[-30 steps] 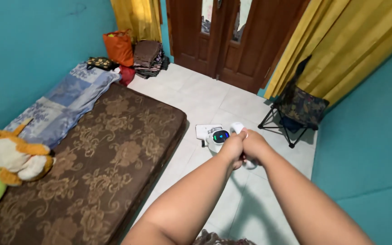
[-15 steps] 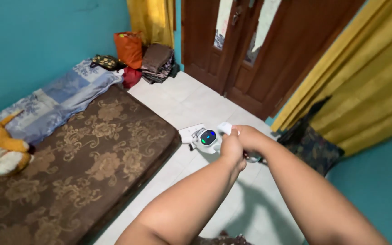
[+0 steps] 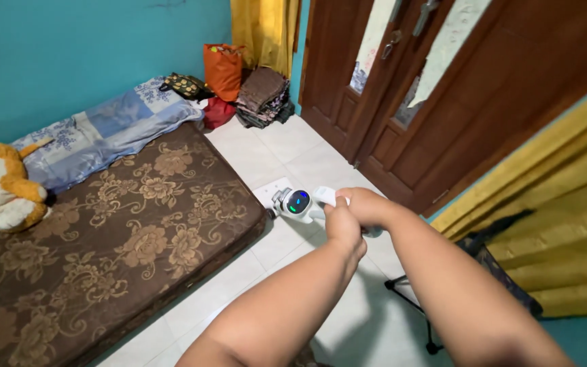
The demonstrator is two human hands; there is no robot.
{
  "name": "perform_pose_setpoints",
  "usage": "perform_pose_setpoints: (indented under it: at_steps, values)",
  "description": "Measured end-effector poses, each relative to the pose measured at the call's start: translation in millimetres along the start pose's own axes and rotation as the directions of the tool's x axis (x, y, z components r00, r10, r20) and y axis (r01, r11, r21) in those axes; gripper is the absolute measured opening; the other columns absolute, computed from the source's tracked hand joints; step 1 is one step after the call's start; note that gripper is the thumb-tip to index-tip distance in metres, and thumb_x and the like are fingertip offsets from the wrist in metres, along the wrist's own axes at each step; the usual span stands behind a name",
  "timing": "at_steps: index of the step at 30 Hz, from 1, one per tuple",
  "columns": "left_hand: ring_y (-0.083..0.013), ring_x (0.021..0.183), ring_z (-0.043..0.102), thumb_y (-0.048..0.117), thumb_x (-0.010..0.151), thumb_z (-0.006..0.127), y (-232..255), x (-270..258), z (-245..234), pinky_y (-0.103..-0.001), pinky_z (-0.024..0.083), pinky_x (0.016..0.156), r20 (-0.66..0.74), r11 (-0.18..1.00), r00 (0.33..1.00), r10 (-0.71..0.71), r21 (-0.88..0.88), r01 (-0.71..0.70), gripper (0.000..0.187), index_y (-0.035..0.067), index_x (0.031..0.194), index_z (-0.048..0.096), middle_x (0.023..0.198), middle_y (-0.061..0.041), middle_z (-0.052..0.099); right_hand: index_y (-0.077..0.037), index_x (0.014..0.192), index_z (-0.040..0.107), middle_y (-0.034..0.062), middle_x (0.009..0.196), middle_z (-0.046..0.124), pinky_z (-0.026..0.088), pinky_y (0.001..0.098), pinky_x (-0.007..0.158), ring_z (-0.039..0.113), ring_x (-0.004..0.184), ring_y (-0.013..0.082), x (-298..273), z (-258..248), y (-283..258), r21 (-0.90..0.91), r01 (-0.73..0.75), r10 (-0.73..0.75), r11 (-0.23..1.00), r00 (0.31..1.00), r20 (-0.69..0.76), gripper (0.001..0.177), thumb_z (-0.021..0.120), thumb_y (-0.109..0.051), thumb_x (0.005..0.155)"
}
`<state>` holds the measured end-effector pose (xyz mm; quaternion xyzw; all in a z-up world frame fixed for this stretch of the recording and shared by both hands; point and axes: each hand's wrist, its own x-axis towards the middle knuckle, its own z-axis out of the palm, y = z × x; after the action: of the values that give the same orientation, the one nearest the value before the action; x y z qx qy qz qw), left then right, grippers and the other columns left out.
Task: Clean the floor using a vacuum mop.
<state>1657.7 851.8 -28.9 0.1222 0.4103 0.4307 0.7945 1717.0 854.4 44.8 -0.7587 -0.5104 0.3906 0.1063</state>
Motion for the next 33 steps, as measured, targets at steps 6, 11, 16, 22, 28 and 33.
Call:
perform_pose_setpoints:
  at_steps: [6,11,16,22,28,33]
  values:
    - [-0.0294,0.117,0.061,0.037,0.105,0.042,30.4,79.9,21.5,-0.047,0.051,0.096,-0.046,0.998,0.998,0.051,-0.039,-0.053,0.040,0.009,0.134,0.045,0.132,-0.016,0.059,-0.014,0.097,0.070,0.0022,0.074,0.067,0.049,0.0339,0.052,0.059,0.058,0.0136,98.9,-21.4,-2.4,0.092,0.114,-0.119,0.989,0.992,0.049,0.016,0.064,-0.028,0.090]
    - [-0.0295,0.116,0.062,0.036,0.105,0.042,68.4,170.3,41.2,-0.046,0.052,0.096,-0.104,0.990,0.987,0.125,-0.056,-0.131,0.039,0.010,0.134,0.046,0.130,-0.016,0.060,-0.014,0.099,0.070,0.0036,0.073,0.066,0.046,0.0343,0.051,0.057,0.057,0.0143,189.9,-46.3,-30.6,0.113,0.132,-0.141,0.985,0.987,0.081,0.015,0.065,-0.025,0.090]
    - [-0.0268,0.119,0.060,0.037,0.105,0.040,110.9,243.3,56.6,-0.044,0.050,0.099,-0.136,0.984,0.980,0.143,-0.084,-0.155,0.039,0.015,0.137,0.043,0.131,-0.012,0.058,-0.015,0.103,0.072,0.0020,0.073,0.066,0.045,0.0330,0.050,0.055,0.057,0.0126,284.9,-63.2,-50.8,0.192,0.184,-0.215,0.964,0.964,0.154,0.017,0.067,-0.023,0.090]
    - [-0.0268,0.118,0.061,0.038,0.106,0.041,159.2,324.4,65.8,-0.043,0.050,0.099,-0.185,0.975,0.961,0.203,-0.055,-0.217,0.040,0.012,0.136,0.045,0.129,-0.014,0.061,-0.016,0.107,0.070,0.0054,0.071,0.066,0.045,0.0339,0.048,0.054,0.053,0.0136,375.3,-79.1,-87.8,0.108,0.208,-0.223,0.972,0.962,0.156,0.018,0.065,-0.026,0.093]
    - [-0.0268,0.113,0.062,0.037,0.105,0.045,189.6,393.1,49.1,-0.042,0.051,0.095,-0.173,0.966,0.952,0.254,-0.008,-0.260,0.040,0.010,0.133,0.050,0.124,-0.014,0.064,-0.013,0.110,0.069,0.0061,0.073,0.066,0.044,0.0355,0.047,0.055,0.053,0.0158,457.8,-64.5,-97.9,0.222,0.190,-0.230,0.957,0.958,0.173,0.020,0.056,-0.021,0.097]
    - [-0.0260,0.110,0.061,0.038,0.103,0.047,221.3,409.0,40.6,-0.042,0.050,0.092,-0.186,0.952,0.958,0.217,0.255,-0.166,0.041,0.010,0.133,0.052,0.123,-0.015,0.065,-0.014,0.114,0.068,0.0090,0.079,0.066,0.045,0.0338,0.051,0.054,0.059,0.0154,502.0,-44.3,-97.2,0.352,0.145,-0.193,0.925,0.975,0.105,0.028,0.045,-0.029,0.104]
